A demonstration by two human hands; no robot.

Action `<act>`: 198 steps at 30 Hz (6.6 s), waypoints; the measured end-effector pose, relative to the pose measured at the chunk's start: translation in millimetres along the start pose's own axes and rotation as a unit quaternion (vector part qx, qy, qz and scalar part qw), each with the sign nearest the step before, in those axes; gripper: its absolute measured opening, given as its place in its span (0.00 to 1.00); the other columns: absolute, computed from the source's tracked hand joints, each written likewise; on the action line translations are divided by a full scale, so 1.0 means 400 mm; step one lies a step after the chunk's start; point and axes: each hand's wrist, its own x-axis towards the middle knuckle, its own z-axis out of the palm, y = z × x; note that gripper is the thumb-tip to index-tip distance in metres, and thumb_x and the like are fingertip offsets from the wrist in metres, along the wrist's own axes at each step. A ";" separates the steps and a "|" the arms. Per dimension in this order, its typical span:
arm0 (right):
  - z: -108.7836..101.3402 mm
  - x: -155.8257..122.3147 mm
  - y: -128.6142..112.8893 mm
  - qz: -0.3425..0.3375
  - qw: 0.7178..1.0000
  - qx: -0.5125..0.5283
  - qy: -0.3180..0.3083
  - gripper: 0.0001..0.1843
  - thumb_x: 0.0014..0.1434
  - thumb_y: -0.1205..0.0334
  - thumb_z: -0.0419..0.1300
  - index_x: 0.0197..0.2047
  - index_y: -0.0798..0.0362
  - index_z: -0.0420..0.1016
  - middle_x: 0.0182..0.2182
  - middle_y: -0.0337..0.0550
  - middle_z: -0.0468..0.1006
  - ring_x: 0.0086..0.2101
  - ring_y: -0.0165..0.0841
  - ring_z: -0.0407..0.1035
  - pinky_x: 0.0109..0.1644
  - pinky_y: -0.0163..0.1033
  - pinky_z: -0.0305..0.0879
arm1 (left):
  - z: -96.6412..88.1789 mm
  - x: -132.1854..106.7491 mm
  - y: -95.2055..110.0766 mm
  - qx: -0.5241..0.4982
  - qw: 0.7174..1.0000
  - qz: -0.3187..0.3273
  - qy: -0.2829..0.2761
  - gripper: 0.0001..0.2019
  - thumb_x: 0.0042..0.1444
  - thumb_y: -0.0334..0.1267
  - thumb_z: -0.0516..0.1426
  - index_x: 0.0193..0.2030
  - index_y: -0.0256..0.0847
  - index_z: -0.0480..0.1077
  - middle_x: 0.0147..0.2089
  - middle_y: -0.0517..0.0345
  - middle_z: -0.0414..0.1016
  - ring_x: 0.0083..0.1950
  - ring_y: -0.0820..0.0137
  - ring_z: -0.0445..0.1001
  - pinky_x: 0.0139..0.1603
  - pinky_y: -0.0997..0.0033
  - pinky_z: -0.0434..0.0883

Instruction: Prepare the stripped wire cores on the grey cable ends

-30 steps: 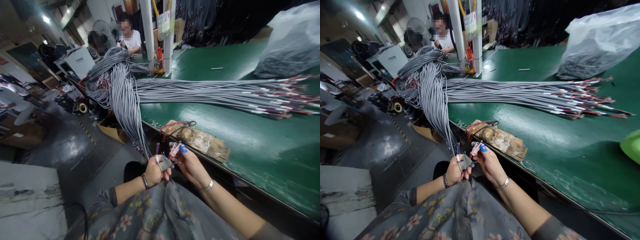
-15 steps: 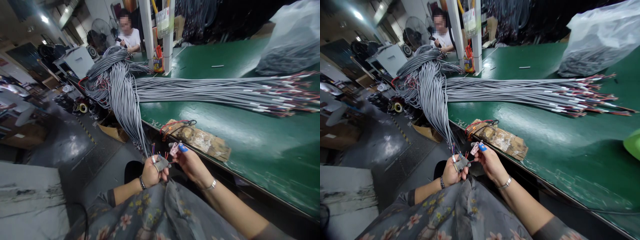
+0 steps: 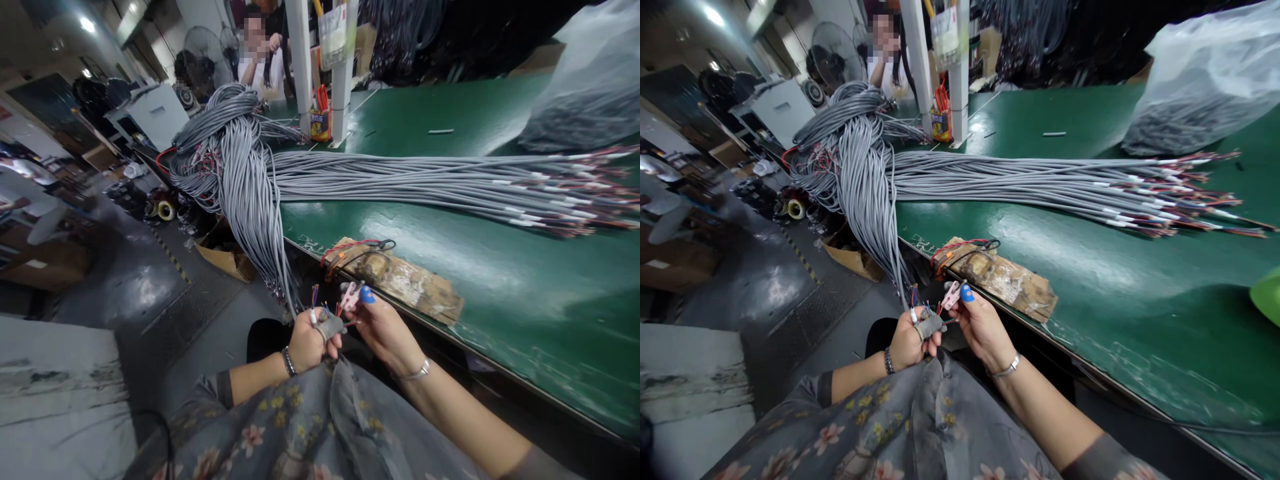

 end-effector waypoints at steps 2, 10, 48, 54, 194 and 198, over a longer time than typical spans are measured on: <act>0.001 0.001 0.001 -0.002 1.000 0.001 0.002 0.18 0.42 0.43 0.68 0.23 0.50 0.77 0.21 0.37 0.74 0.24 0.30 0.65 0.30 0.37 0.62 | 0.002 0.000 -0.001 0.001 1.000 -0.002 0.000 0.19 0.40 0.52 0.63 0.21 0.38 0.63 0.15 0.62 0.67 0.10 0.79 0.61 0.10 0.80 0.50; 0.019 -0.012 -0.008 0.028 0.999 0.035 0.006 0.19 0.41 0.44 0.69 0.27 0.50 0.78 0.23 0.37 0.75 0.25 0.28 0.66 0.26 0.32 0.64 | 0.002 -0.008 0.000 -0.005 1.000 0.011 0.003 0.20 0.40 0.53 0.63 0.20 0.37 0.63 0.14 0.62 0.67 0.10 0.79 0.61 0.10 0.80 0.50; 0.008 -0.028 -0.010 0.091 0.984 -0.142 -0.052 0.18 0.33 0.51 0.73 0.25 0.54 0.76 0.22 0.37 0.72 0.23 0.27 0.61 0.26 0.34 0.57 | -0.019 -0.008 -0.009 0.044 0.999 0.027 0.000 0.20 0.41 0.52 0.63 0.19 0.37 0.64 0.15 0.63 0.67 0.11 0.79 0.61 0.12 0.80 0.52; 0.005 -0.042 0.001 0.066 0.986 -0.147 -0.032 0.16 0.37 0.53 0.71 0.20 0.54 0.72 0.16 0.33 0.68 0.20 0.24 0.55 0.24 0.32 0.52 | -0.019 -0.002 -0.020 0.020 0.999 0.031 0.030 0.19 0.42 0.51 0.62 0.20 0.38 0.63 0.15 0.62 0.68 0.11 0.79 0.62 0.12 0.80 0.50; 0.003 -0.043 0.047 0.040 0.986 -0.151 -0.065 0.20 0.43 0.45 0.67 0.25 0.52 0.68 0.20 0.38 0.70 0.23 0.32 0.63 0.27 0.39 0.61 | -0.019 0.004 -0.032 -0.072 0.994 0.004 0.078 0.22 0.35 0.54 0.63 0.24 0.39 0.61 0.14 0.64 0.67 0.11 0.77 0.63 0.10 0.81 0.45; -0.009 -0.047 0.037 0.033 0.981 -0.183 -0.062 0.20 0.40 0.45 0.69 0.23 0.52 0.69 0.20 0.37 0.68 0.23 0.29 0.59 0.27 0.37 0.58 | -0.020 0.004 -0.030 -0.081 0.993 0.012 0.082 0.22 0.35 0.55 0.63 0.24 0.39 0.61 0.14 0.65 0.65 0.10 0.79 0.61 0.10 0.81 0.46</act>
